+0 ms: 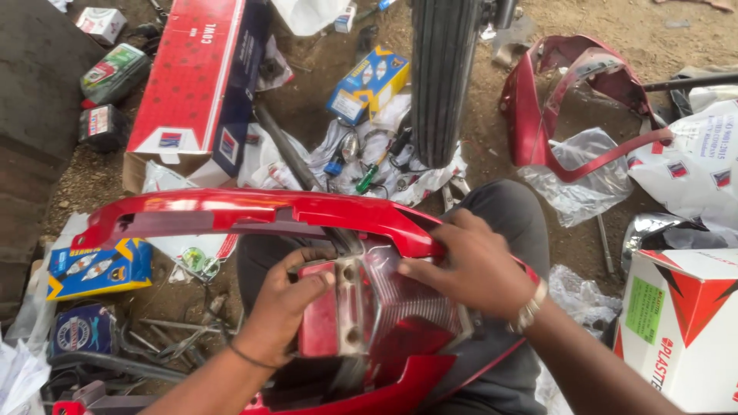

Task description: The person sits on the ground holding a red motorcycle front cowl on their lap. They use a screwdriver to unscrew fasteners from the cowl, then detach the headlight assembly and pull the fairing panel away from the mounting bracket.

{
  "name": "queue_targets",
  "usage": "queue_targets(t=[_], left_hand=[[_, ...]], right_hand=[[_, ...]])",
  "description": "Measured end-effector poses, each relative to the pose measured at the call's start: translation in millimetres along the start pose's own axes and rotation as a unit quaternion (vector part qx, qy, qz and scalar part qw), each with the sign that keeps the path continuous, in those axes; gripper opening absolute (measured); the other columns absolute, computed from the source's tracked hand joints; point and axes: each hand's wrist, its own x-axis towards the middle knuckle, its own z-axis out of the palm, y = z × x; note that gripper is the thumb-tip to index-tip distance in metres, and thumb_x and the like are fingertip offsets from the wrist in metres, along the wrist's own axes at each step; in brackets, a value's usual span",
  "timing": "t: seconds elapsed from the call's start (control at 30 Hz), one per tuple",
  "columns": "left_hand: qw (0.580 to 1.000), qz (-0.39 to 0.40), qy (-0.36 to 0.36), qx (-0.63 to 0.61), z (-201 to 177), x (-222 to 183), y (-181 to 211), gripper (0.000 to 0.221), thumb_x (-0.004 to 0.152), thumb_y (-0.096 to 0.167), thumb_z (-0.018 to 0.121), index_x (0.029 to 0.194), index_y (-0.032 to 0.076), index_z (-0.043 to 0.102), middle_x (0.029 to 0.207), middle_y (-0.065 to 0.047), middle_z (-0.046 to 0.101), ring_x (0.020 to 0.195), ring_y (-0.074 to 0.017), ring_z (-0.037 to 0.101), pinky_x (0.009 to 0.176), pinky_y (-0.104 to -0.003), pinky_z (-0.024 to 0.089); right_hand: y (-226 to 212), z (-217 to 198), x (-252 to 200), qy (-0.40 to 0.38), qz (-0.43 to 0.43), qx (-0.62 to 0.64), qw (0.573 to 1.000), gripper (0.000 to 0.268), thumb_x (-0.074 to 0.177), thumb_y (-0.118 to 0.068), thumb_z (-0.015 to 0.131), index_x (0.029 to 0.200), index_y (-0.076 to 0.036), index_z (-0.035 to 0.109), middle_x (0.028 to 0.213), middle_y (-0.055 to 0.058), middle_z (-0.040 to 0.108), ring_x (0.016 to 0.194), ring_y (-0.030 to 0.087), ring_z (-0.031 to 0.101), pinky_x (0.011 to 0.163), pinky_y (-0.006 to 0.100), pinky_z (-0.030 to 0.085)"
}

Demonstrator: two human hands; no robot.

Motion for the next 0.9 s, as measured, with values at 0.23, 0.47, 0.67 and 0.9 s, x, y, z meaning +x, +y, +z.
queue_targets(t=[0.23,0.47,0.67,0.9], left_hand=[[0.999,0.048,0.011,0.012,-4.8,-7.5,-6.3,0.034,0.082,0.006,0.073,0.114,-0.003,0.068,0.096,-0.008,0.073,0.085,-0.013,0.068,0.079,-0.028,0.056],[0.999,0.006,0.05,0.012,9.2,-17.2,5.5,0.033,0.08,0.005,0.071,0.112,-0.003,0.068,0.093,-0.008,0.075,0.083,-0.0145,0.071,0.078,-0.03,0.058],[0.997,0.067,0.023,0.018,-11.4,-11.0,-9.3,0.032,0.083,0.006,0.071,0.114,-0.004,0.068,0.096,-0.007,0.074,0.086,-0.0117,0.068,0.081,-0.027,0.057],[0.997,0.056,0.044,-0.029,9.0,-26.4,-3.3,0.03,0.086,0.01,0.073,0.111,-0.004,0.068,0.095,-0.008,0.073,0.083,-0.0141,0.067,0.076,-0.028,0.055]], right_hand=[[14.7,30.1,4.8,-0.056,0.003,0.202,0.978,0.068,0.066,-0.038,0.09,0.118,0.002,0.071,0.119,0.011,0.06,0.109,0.023,0.063,0.094,0.036,0.051],[12.9,30.3,-4.5,-0.008,-0.02,0.207,0.978,0.066,0.072,-0.033,0.088,0.123,0.004,0.068,0.128,0.012,0.055,0.119,0.024,0.058,0.102,0.036,0.047],[-7.2,33.1,-3.4,0.007,-0.038,0.124,0.992,0.073,0.073,-0.038,0.088,0.124,0.009,0.064,0.118,0.016,0.053,0.104,0.025,0.062,0.09,0.035,0.054],[1.4,34.0,-4.0,0.036,-0.068,0.08,0.994,0.071,0.078,-0.04,0.086,0.125,0.009,0.064,0.111,0.018,0.052,0.097,0.027,0.06,0.088,0.037,0.052]])
